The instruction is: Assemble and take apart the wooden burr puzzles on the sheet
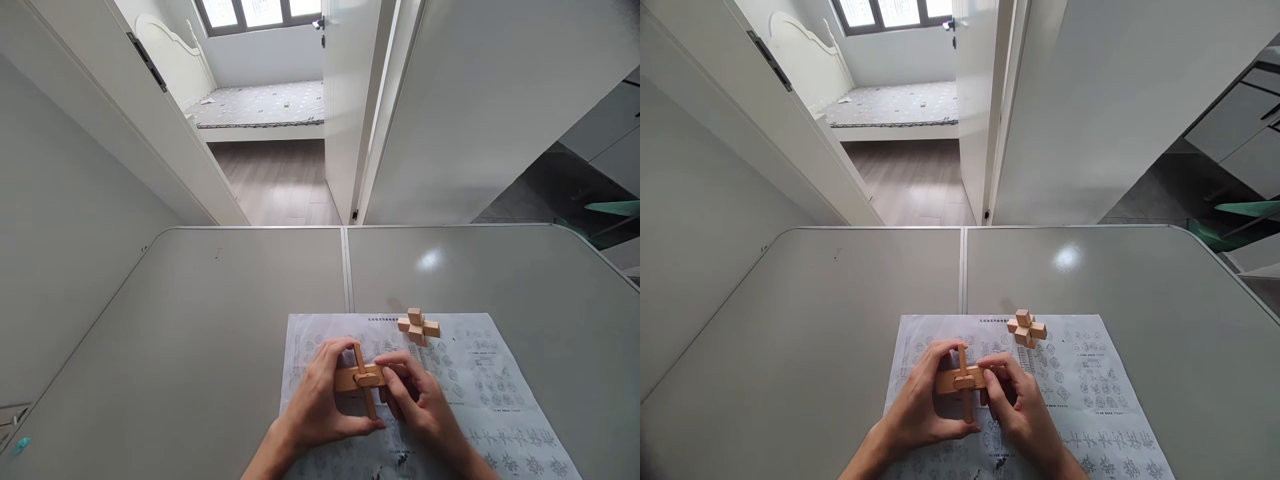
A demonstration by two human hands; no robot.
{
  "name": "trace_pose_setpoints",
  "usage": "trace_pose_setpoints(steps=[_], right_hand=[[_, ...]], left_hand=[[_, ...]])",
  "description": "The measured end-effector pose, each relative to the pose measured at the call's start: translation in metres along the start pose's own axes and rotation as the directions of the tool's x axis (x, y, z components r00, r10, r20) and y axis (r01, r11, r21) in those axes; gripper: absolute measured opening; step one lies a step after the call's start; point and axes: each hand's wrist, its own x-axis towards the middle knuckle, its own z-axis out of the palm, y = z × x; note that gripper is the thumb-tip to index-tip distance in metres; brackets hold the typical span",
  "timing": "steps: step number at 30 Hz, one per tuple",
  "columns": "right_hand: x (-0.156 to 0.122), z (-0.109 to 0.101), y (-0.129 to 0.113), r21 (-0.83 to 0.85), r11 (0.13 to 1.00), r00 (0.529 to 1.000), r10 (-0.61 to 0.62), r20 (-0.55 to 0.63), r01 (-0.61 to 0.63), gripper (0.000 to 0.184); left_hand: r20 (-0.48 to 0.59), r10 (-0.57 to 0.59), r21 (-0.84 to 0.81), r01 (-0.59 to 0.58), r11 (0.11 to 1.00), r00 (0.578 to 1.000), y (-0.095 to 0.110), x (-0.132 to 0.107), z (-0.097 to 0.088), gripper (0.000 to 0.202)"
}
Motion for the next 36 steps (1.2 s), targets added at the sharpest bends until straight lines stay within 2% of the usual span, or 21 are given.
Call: trace_pose_setpoints(steps=[5,13,18,24,36], right_hand=[[0.003,-0.001,-0.006,-0.021,1.000,1.000,0.011,-0.012,-0.011,0.040],[0.010,-0.004,-0.017,0.007,1.000,0.999,0.013,0.034,-0.013,0.046],[0.010,-0.004,-0.021,0.036,0.999,0.997,0.018,0.070,-0.021,0.047],[0.011,-0.003,-0.019,0.025,1.000,0.999,0.004,0.054,-0.006,0.045],[0.014,-0.005,-0.022,-0.063,0.998,0.996,0.034,0.080,-0.029,0.046]], left_hand=[[-0.012,-0.012,0.037,0.012,0.999,1.000,0.001,0.001,0.001,0.095],[0.062,0.025,0.164,-0.035,0.986,0.998,-0.004,-0.002,0.007,0.109],[0.015,0.075,0.132,-0.077,0.988,0.997,-0.002,0.000,0.004,0.102],[-0.044,0.101,0.148,-0.093,0.985,0.994,0.001,-0.001,0.001,0.098],[-0.035,0.079,0.171,-0.072,0.983,0.996,0.002,0.002,0.001,0.094]])
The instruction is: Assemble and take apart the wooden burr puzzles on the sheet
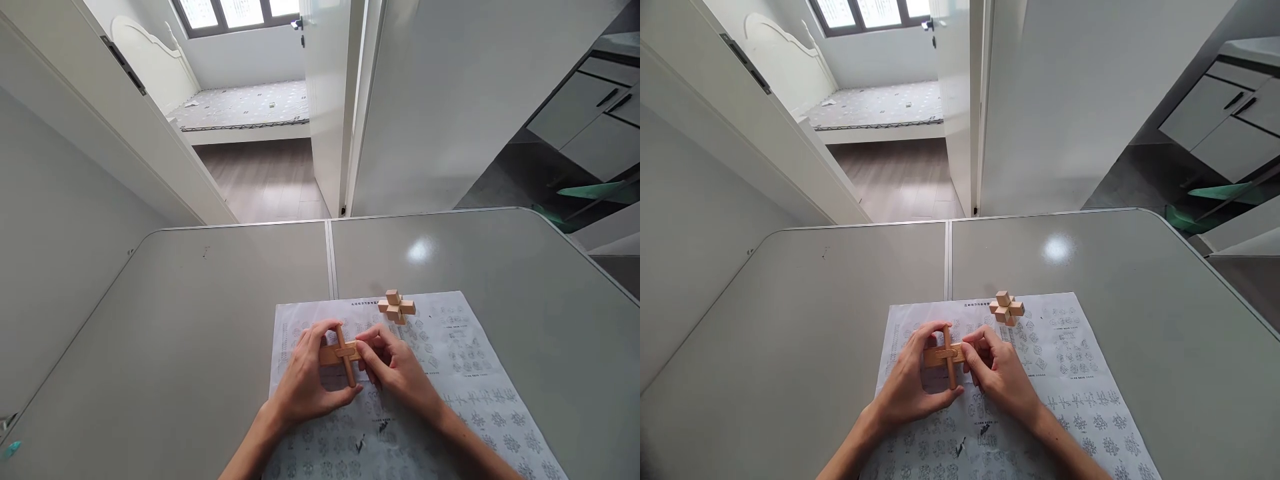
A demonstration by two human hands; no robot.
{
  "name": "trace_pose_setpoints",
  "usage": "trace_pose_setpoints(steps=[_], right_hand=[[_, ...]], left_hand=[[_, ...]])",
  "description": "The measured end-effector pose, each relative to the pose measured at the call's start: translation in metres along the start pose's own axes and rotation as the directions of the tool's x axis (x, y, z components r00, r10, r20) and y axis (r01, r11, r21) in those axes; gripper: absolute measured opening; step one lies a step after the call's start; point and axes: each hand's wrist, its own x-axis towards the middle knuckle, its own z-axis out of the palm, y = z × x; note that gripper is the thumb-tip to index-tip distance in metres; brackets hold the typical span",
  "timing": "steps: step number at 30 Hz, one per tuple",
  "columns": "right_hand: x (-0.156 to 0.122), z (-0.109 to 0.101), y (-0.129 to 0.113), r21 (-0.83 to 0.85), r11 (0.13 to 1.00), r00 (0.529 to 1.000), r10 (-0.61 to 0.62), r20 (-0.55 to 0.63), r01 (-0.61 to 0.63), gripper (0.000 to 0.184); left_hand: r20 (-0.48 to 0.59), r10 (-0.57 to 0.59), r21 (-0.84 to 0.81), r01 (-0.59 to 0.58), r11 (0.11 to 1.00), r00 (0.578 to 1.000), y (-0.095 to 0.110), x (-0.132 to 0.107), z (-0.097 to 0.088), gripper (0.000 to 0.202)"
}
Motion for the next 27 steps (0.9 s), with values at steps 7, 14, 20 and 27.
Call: trace_pose_setpoints(steps=[7,14,20,27], right_hand=[[0.000,-0.001,0.004,-0.004,1.000,1.000,-0.007,0.024,0.007,0.041],[0.001,-0.001,0.002,-0.028,0.999,0.999,-0.037,0.038,0.038,0.037],[0.001,0.002,0.003,-0.087,0.989,0.991,-0.117,0.060,0.121,0.032],[0.000,0.003,0.011,-0.136,0.981,0.989,-0.134,0.054,0.140,0.028]], left_hand=[[0.013,-0.004,-0.009,0.005,1.000,1.000,0.000,0.000,0.000,0.098],[0.024,0.007,0.002,-0.007,1.000,1.000,-0.002,0.001,-0.001,0.111],[0.045,0.044,0.036,-0.045,0.998,0.998,-0.010,-0.001,0.001,0.119],[0.096,0.056,0.045,-0.061,0.997,0.994,-0.013,-0.001,0.001,0.122]])
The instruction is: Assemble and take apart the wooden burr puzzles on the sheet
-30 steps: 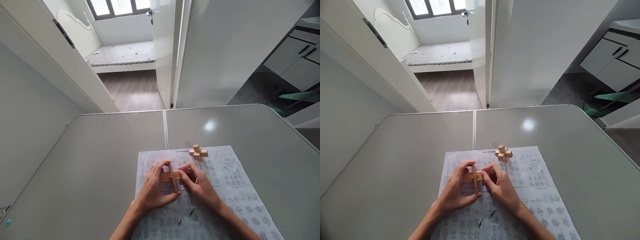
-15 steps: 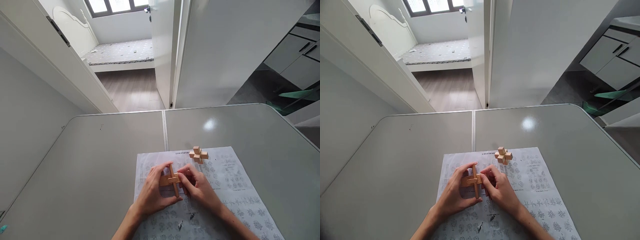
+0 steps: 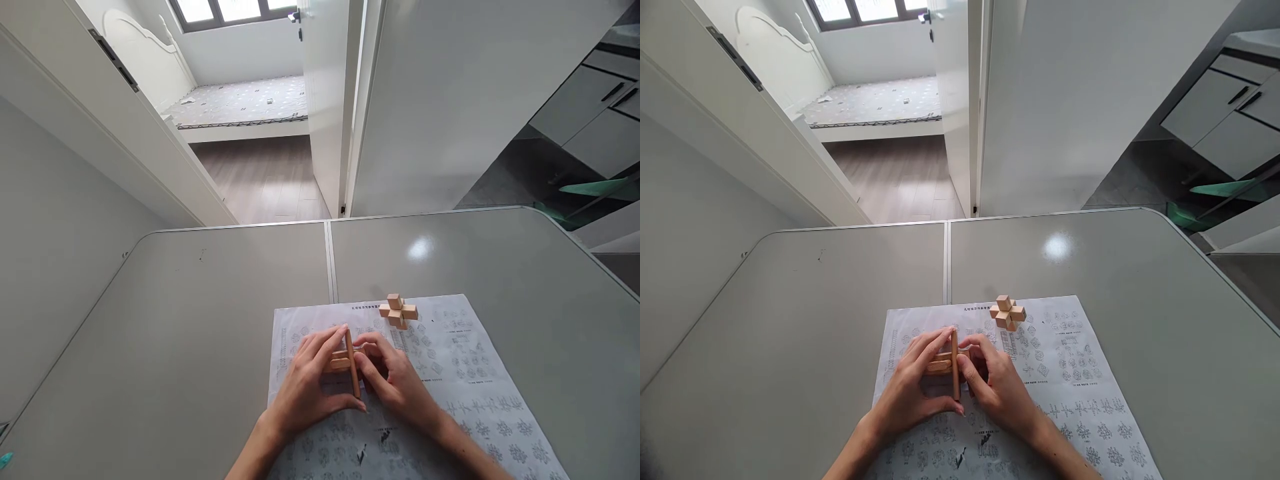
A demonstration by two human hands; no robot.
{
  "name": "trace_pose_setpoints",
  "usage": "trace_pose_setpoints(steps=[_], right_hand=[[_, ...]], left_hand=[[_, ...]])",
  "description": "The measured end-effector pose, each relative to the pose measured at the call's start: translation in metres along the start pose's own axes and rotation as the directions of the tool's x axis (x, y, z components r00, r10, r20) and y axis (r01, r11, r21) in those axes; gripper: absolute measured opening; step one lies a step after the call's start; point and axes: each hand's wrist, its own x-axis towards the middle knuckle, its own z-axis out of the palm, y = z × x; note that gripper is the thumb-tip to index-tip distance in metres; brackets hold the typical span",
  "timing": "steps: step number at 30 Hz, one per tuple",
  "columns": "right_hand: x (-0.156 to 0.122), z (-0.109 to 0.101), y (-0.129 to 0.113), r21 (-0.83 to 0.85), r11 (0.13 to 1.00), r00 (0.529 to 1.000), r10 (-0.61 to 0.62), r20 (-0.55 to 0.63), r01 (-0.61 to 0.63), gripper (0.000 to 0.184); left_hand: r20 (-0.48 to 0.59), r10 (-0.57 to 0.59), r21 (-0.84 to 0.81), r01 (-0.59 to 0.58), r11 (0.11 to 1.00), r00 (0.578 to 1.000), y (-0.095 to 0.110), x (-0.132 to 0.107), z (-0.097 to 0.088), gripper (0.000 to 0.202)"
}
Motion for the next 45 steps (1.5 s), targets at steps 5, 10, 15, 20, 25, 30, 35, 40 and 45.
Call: trace_pose_setpoints(steps=[5,10,15,20,25,30,35,40,45], right_hand=[[-0.0005,0.0002,-0.0006,-0.051,0.999,1.000,-0.018,-0.023,0.016,0.030],[0.0003,0.0010,-0.0005,-0.055,0.998,0.999,-0.040,-0.015,0.039,0.029],[-0.0004,0.0013,-0.0025,-0.052,0.998,1.000,-0.028,-0.012,0.027,0.029],[-0.0016,0.0022,-0.0029,-0.021,1.000,0.999,0.007,-0.032,-0.007,0.032],[-0.0027,0.0034,0.0006,-0.037,0.999,0.998,0.037,-0.045,-0.039,0.031],[-0.0050,0.0030,0.0013,-0.042,0.997,0.995,-0.065,-0.078,0.062,0.032],[-0.0071,0.0007,0.0016,0.015,0.998,0.998,-0.061,0.013,0.060,0.078],[-0.0068,-0.0002,0.0033,0.014,0.998,0.998,-0.060,0.029,0.060,0.093],[-0.0057,-0.0005,-0.0007,-0.008,0.999,0.999,-0.039,0.033,0.039,0.095]], left_hand=[[-0.009,0.000,-0.029,0.000,1.000,1.000,0.0016,0.0006,-0.0020,0.101],[-0.053,-0.028,-0.032,0.026,0.999,0.998,0.0067,0.0010,-0.0015,0.065],[-0.111,-0.041,-0.079,0.032,0.996,0.993,0.0083,0.0012,-0.0004,0.052],[-0.186,-0.039,-0.100,0.021,0.995,0.982,0.0087,0.0023,-0.0010,0.031],[-0.212,-0.041,-0.104,0.019,0.994,0.976,0.0098,0.0028,0.0002,0.008],[-0.225,-0.055,-0.104,0.033,0.994,0.973,0.0086,0.0028,0.0011,0.010],[-0.232,-0.029,-0.085,0.010,0.996,0.972,0.0065,0.0028,0.0016,0.012],[-0.225,-0.027,-0.103,0.004,0.995,0.974,0.0067,0.0028,0.0011,0.012],[-0.213,-0.016,-0.109,-0.007,0.994,0.977,0.0078,0.0020,0.0005,0.011]])
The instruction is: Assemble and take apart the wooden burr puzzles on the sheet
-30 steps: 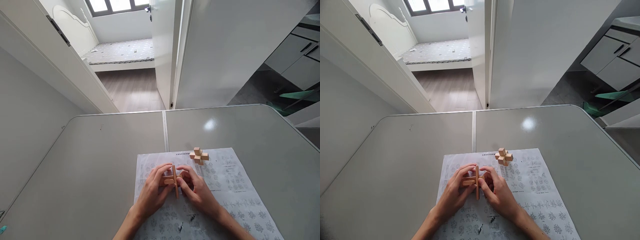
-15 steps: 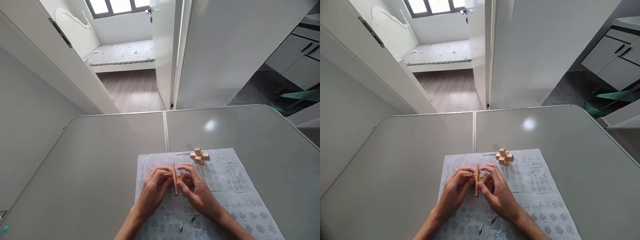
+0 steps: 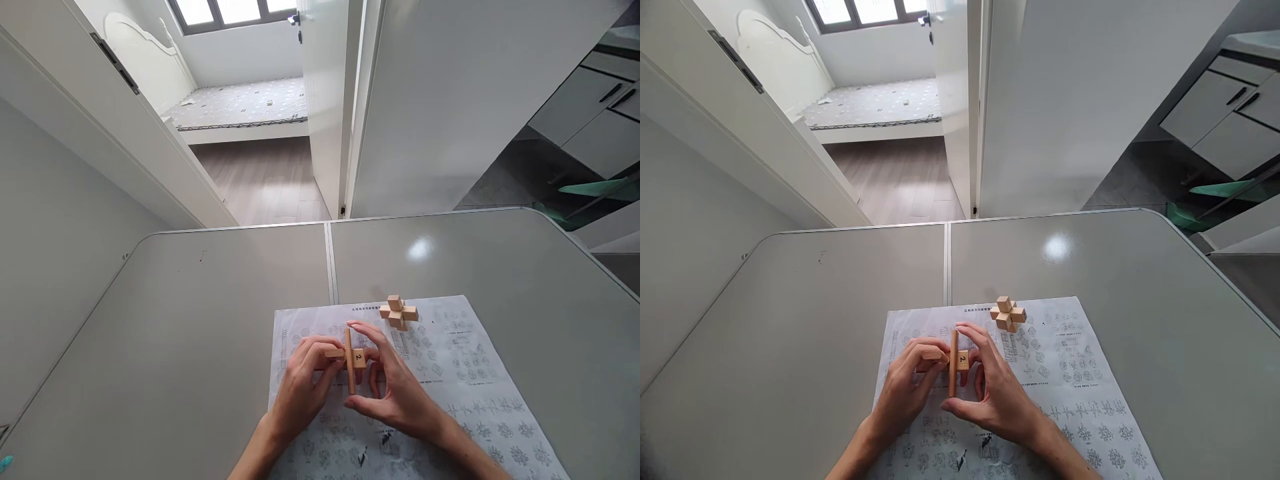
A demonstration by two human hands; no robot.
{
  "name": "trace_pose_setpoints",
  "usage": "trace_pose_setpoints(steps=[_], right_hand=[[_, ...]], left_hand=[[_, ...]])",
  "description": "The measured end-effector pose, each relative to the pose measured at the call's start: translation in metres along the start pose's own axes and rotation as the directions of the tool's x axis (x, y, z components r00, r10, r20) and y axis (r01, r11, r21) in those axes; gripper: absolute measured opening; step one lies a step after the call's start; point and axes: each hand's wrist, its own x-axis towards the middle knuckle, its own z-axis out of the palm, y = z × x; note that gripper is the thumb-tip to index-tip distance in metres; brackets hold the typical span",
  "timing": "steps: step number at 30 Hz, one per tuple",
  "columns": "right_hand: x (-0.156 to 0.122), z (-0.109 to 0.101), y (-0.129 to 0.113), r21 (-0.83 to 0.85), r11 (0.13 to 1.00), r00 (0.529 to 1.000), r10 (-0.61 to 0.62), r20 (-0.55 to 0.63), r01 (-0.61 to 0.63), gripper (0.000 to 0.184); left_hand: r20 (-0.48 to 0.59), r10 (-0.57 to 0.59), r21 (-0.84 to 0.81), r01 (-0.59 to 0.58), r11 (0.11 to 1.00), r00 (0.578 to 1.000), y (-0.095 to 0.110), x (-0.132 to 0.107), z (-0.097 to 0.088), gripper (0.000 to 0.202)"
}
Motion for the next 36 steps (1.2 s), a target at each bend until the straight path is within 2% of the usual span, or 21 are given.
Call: trace_pose_setpoints(steps=[7,24,32,36], right_hand=[[-0.0013,0.0002,0.0002,-0.036,0.998,0.998,0.050,0.031,-0.049,0.092],[0.0007,-0.0009,-0.0034,0.078,0.992,0.995,0.099,-0.002,-0.098,0.084],[0.0007,-0.0007,-0.0021,0.151,0.986,0.996,0.075,-0.039,-0.068,0.081],[0.0000,-0.0012,0.0016,0.188,0.980,0.996,0.074,-0.057,-0.062,0.080]], left_hand=[[-0.002,-0.005,-0.002,0.005,1.000,1.000,-0.0007,-0.0015,0.0004,0.010],[-0.026,-0.101,-0.099,0.098,0.990,0.995,0.0046,0.0023,-0.0042,0.015],[-0.023,-0.199,-0.239,0.187,0.953,0.980,0.0074,0.0040,-0.0041,0.016],[-0.023,-0.288,-0.302,0.268,0.915,0.957,0.0040,0.0026,-0.0040,0.017]])
